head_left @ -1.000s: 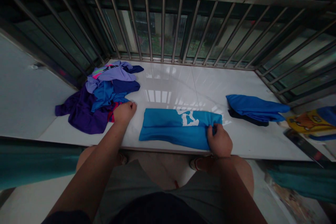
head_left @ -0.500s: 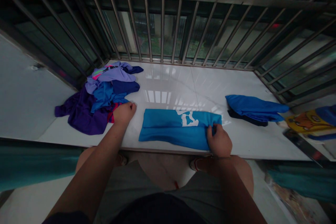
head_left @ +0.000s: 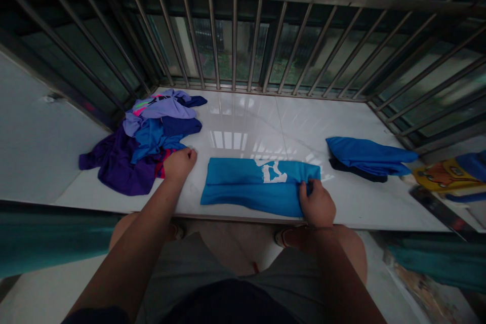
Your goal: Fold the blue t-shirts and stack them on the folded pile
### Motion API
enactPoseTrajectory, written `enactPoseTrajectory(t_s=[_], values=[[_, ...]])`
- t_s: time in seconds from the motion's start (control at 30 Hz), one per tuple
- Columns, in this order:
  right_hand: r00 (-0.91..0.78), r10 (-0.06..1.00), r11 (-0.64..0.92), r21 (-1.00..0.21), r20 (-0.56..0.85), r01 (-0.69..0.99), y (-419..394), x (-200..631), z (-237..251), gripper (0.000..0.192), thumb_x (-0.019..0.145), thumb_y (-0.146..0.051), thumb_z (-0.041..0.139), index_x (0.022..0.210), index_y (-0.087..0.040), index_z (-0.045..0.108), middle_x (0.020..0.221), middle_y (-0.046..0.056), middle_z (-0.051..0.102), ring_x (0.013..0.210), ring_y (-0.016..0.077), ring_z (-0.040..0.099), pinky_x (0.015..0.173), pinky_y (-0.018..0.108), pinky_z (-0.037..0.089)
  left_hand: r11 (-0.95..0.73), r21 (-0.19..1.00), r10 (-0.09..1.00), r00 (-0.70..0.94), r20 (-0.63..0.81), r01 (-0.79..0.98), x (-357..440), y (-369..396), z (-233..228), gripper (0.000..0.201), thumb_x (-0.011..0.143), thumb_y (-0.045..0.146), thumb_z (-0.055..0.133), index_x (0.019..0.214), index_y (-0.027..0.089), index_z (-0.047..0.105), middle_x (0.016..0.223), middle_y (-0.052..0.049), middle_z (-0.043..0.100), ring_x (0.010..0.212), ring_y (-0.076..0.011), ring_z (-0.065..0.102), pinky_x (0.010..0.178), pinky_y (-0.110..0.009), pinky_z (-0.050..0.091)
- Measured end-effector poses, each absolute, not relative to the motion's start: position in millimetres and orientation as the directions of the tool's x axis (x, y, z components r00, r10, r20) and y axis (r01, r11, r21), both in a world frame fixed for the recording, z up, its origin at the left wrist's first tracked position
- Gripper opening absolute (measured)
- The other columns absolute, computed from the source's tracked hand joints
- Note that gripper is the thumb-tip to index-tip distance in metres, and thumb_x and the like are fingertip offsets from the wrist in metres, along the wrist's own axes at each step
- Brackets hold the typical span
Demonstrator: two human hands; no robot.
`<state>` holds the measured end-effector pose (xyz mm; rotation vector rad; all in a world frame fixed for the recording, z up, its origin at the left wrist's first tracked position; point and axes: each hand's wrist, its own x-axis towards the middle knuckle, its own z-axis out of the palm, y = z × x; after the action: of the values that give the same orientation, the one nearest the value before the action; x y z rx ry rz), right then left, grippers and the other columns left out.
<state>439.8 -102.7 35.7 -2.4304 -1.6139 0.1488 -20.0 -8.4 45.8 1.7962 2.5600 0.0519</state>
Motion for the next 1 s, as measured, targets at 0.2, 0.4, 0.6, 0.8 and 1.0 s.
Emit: enactPoseTrajectory(t_s=[0.2, 0.4, 0.6, 0.8, 1.0], values=[[0.392, 0.919, -0.373, -0.227, 0.044, 0.899, -102.6, 438.6, 36.4, 0.051, 0.114, -0.051, 0.047, 0.141, -0.015, 0.071, 0.11, 0.015, 0.08, 0.099, 0.0293, 0.075, 0.078, 0.035, 0.048, 0.336, 0.036, 0.942, -0.337, 0.016, 0.941, -20.6, -8.3, 44.4, 0.06, 0.113, 0.053, 0.037, 0.114, 0.02, 0.087, 0.105, -0.019, 0.085, 0.098, -0.0351, 0.08, 0.075, -0.036, 0.05], [0.394, 0.918, -0.374, -0.232, 0.045, 0.898, -102.8, 439.0, 36.1, 0.053, 0.114, -0.052, 0.046, 0.143, -0.015, 0.071, 0.11, 0.015, 0.08, 0.098, 0.0297, 0.075, 0.079, 0.036, 0.05, 0.336, 0.04, 0.942, -0.337, 0.016, 0.941, -22.4, -7.7, 41.2, 0.058, 0.112, 0.053, 0.038, 0.112, 0.02, 0.086, 0.104, -0.018, 0.085, 0.097, -0.0346, 0.081, 0.074, -0.035, 0.049], [0.392, 0.917, -0.368, -0.232, 0.067, 0.9, -102.6, 440.3, 32.4, 0.05, 0.114, -0.051, 0.048, 0.14, -0.016, 0.071, 0.109, 0.015, 0.081, 0.097, 0.0297, 0.075, 0.077, 0.035, 0.048, 0.346, 0.052, 0.938, -0.347, 0.01, 0.937, -21.9, -8.1, 42.8, 0.058, 0.112, 0.054, 0.038, 0.112, 0.021, 0.086, 0.105, -0.017, 0.085, 0.099, -0.0355, 0.081, 0.074, -0.036, 0.049], [0.392, 0.918, -0.368, -0.23, 0.065, 0.901, -103.1, 440.9, 31.9, 0.049, 0.114, -0.052, 0.048, 0.14, -0.016, 0.071, 0.108, 0.014, 0.08, 0.097, 0.0294, 0.075, 0.076, 0.035, 0.047, 0.333, 0.04, 0.942, -0.334, 0.019, 0.942, -22.5, -8.1, 42.2, 0.06, 0.112, 0.054, 0.037, 0.113, 0.021, 0.086, 0.105, -0.018, 0.085, 0.098, -0.0361, 0.081, 0.074, -0.036, 0.05], [0.394, 0.917, -0.37, -0.237, 0.062, 0.898, -102.8, 440.0, 34.5, 0.051, 0.114, -0.052, 0.048, 0.141, -0.016, 0.072, 0.109, 0.014, 0.081, 0.096, 0.0279, 0.074, 0.076, 0.034, 0.046, 0.332, 0.045, 0.943, -0.333, 0.013, 0.942, -22.1, -8.6, 43.1, 0.06, 0.113, 0.054, 0.037, 0.113, 0.021, 0.087, 0.105, -0.018, 0.085, 0.097, -0.0354, 0.08, 0.074, -0.036, 0.051]])
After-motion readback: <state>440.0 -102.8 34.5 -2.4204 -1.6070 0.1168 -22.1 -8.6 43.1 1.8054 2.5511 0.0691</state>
